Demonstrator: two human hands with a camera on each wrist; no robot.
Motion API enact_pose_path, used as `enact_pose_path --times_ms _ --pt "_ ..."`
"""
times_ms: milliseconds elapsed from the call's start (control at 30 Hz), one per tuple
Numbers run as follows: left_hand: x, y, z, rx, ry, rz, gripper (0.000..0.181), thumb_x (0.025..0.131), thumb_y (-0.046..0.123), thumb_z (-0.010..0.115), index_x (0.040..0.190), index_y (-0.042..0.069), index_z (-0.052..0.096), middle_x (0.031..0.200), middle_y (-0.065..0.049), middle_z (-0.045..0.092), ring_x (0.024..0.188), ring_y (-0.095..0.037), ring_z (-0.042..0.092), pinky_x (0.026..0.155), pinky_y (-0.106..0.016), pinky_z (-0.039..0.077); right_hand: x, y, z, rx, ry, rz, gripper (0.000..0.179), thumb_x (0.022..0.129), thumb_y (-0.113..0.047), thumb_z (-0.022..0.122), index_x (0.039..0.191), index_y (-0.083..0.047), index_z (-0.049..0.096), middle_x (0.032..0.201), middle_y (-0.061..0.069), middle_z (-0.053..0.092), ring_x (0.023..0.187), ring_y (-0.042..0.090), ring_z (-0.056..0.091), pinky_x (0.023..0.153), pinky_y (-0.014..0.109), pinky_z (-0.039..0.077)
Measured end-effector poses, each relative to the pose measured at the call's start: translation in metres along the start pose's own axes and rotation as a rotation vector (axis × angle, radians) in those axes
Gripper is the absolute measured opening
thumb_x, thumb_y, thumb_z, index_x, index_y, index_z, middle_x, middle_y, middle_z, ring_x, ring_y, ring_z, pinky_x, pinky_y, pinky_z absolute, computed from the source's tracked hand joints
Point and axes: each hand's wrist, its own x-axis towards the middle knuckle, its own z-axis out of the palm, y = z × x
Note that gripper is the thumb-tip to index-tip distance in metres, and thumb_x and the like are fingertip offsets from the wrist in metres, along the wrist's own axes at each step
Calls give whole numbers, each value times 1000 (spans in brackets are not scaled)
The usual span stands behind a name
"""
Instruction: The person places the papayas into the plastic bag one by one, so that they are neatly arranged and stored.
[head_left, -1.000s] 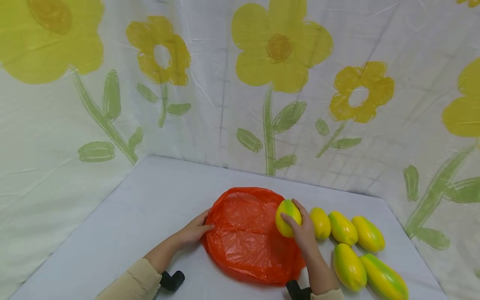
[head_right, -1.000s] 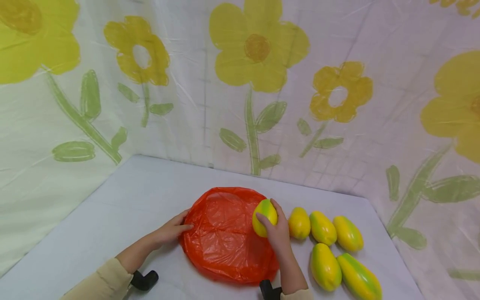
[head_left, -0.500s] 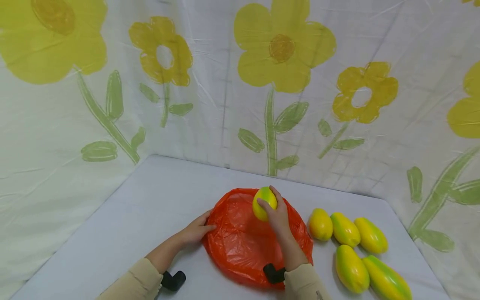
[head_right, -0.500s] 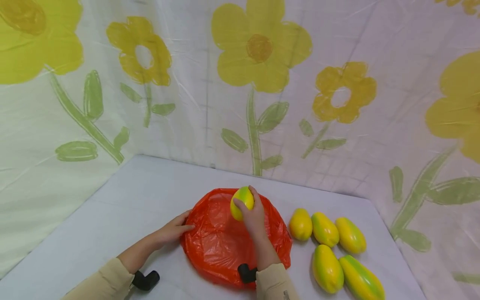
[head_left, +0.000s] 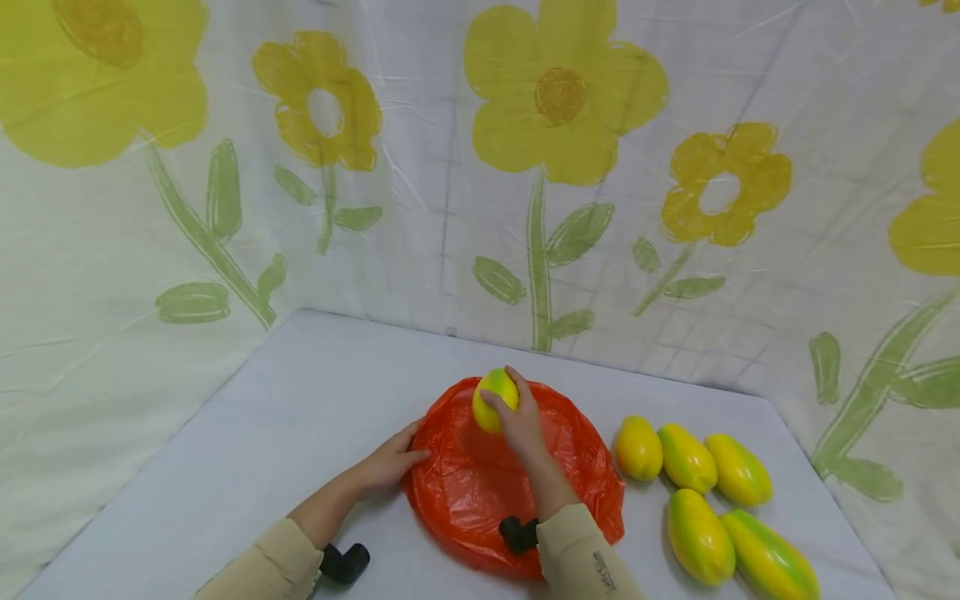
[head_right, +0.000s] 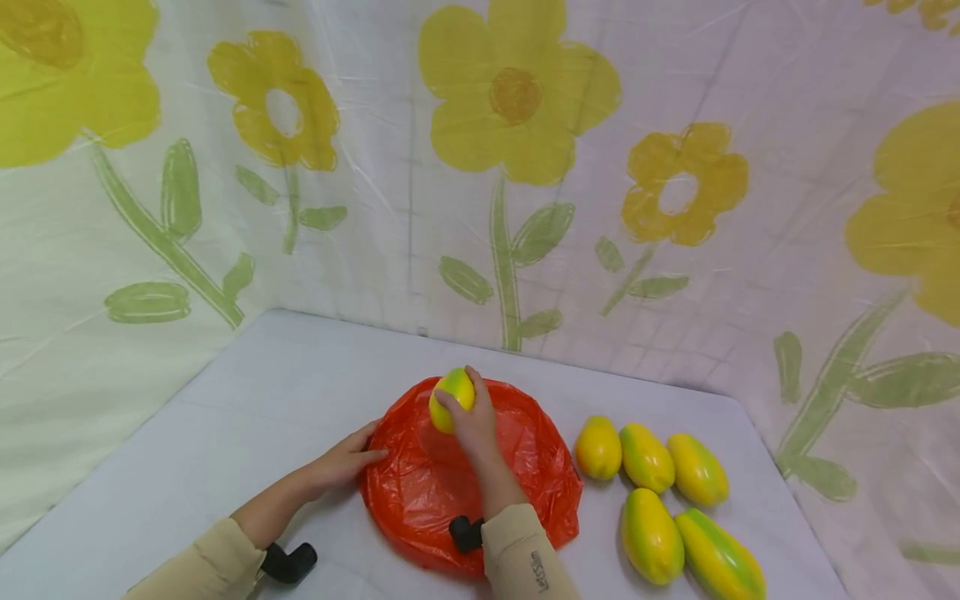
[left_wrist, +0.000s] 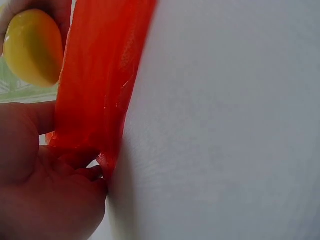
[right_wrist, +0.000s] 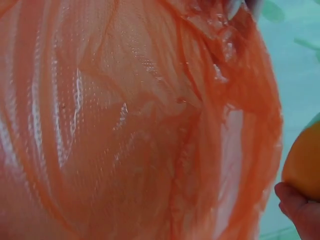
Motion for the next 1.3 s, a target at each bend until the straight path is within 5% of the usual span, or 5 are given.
enact_pose_path --times_ms 367,733,1300 --pt "-2 1 -3 -24 -54 30 59 96 16 47 148 7 21 144 -17 39 109 -21 54 90 -37 52 9 7 21 -14 -64 34 65 87 -38 60 144 -25 31 134 8 45 111 26 48 90 41 50" --pt "-2 -1 -3 11 -39 23 58 96 16 46 148 7 22 144 -17 39 109 -21 55 89 -36 53 9 19 31 -51 -113 89 73 85 -44 62 145 -25 25 135 5 43 116 26 45 93 46 50" --pt "-3 5 -4 1 -51 28 58 96 15 46 148 7 22 145 -18 37 116 -25 52 93 -40 51 10 28 36 -71 -75 146 98 82 -51 62 151 -20 0 148 10 28 127 33 36 99 55 42"
